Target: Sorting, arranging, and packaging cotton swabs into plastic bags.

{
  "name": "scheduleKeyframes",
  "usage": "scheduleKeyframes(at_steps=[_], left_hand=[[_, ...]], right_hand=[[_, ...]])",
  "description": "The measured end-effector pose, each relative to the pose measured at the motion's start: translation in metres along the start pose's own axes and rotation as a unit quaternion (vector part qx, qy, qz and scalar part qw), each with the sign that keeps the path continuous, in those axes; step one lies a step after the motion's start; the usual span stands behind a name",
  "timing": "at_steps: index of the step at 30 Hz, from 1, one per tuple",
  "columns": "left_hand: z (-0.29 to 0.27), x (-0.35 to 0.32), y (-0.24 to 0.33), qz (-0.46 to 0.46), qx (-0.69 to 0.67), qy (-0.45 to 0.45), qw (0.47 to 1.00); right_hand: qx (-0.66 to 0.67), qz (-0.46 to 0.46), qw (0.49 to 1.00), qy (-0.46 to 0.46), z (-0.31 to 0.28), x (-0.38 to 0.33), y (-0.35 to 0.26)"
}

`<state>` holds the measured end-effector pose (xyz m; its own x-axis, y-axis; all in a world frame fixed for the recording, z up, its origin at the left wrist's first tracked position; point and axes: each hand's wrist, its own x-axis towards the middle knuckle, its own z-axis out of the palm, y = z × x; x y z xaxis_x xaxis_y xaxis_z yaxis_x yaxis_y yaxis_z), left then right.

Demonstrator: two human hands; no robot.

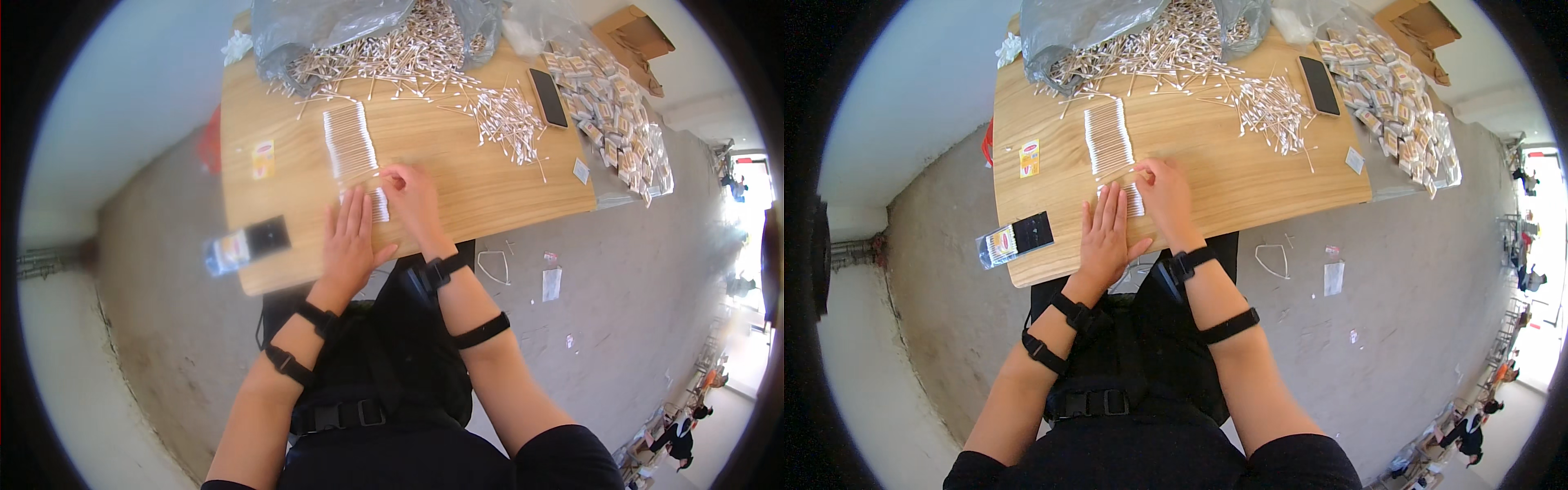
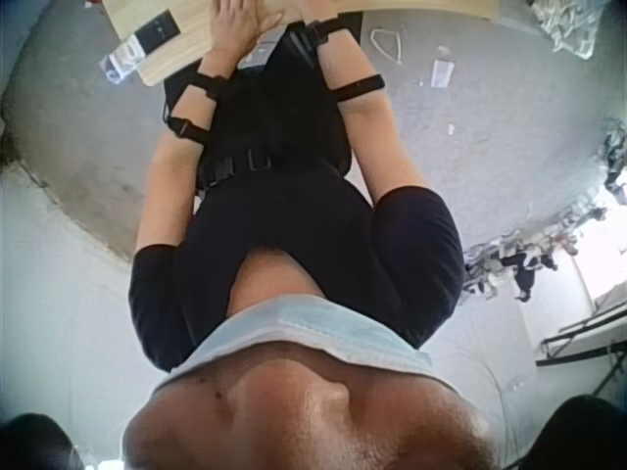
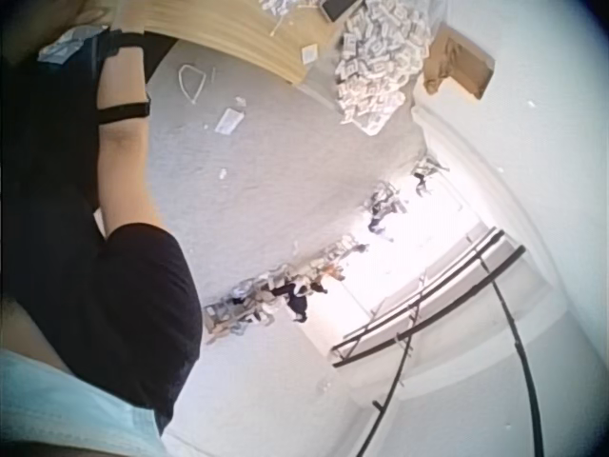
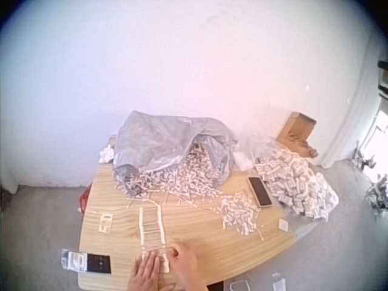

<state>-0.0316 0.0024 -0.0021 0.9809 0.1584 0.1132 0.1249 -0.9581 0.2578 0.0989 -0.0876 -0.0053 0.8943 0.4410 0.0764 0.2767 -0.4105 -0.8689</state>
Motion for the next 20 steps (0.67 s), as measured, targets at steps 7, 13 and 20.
scheduleKeyframes(at_steps=[7,13,20], left_hand=[[0.003,-0.001,0.001,0.01,-0.007,0.004,1.0],[-0.005,-0.003,-0.001,-0.055,-0.022,-0.02,0.998],[-0.003,0.03,0.031,-0.062,-0.04,-0.117,0.99]], right_hand=[[-0.061,0.049,0.997,-0.02,0.01,0.024,-0.003],[0.343,0.132,0.927,0.082,0.027,-0.014,-0.008],[0.273,0.002,0.961,0.054,0.047,-0.028,0.001]])
